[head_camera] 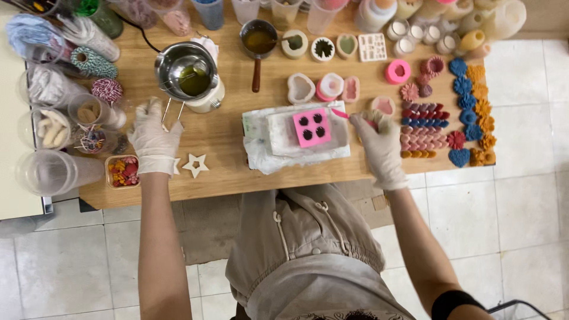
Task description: The person prepares small decorative elements by hand, uses a pink tool to refine shapes in a mold, and then uses a handheld heat tool to heat liquid in a small pot.
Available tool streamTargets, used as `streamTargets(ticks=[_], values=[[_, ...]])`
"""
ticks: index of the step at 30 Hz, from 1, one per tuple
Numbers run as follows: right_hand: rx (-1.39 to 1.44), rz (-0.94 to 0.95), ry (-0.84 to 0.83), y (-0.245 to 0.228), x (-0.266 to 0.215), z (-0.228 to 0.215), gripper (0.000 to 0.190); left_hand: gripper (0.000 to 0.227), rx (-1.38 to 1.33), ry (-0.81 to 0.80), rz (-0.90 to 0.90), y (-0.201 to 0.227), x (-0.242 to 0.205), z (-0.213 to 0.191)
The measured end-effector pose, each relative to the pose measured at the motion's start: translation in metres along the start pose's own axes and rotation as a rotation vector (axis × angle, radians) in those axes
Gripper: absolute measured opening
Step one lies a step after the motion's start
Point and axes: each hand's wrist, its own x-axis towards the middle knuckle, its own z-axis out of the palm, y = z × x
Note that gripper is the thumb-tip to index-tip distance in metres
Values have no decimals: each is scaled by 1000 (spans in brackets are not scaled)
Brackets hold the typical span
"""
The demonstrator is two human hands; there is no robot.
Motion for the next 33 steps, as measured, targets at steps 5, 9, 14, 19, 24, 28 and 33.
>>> streamTargets(ticks=[5, 9, 14, 19, 24, 28, 33], values=[[-208, -314, 181, 31, -26, 4, 14, 84, 123, 32, 25, 9, -6, -7], [-347, -487, 154, 31, -13, 9, 8, 70, 81, 164, 105, 11, -26, -12], [-365, -444, 79, 28, -4, 12, 9, 65, 45, 206, 140, 25, -51, -27], [-451, -471, 44, 28, -10, 6, 10, 62, -11, 205, 146, 40, -66, -41], [-462, -561, 80, 31, -15, 3, 9, 64, 2, 167, 90, 46, -74, -46], [-446, -483, 81, 32, -21, 5, 10, 63, -3, 189, 126, 42, -78, -44], [-407, -440, 102, 33, -31, 11, 10, 60, -28, 224, 186, 43, -82, -42]])
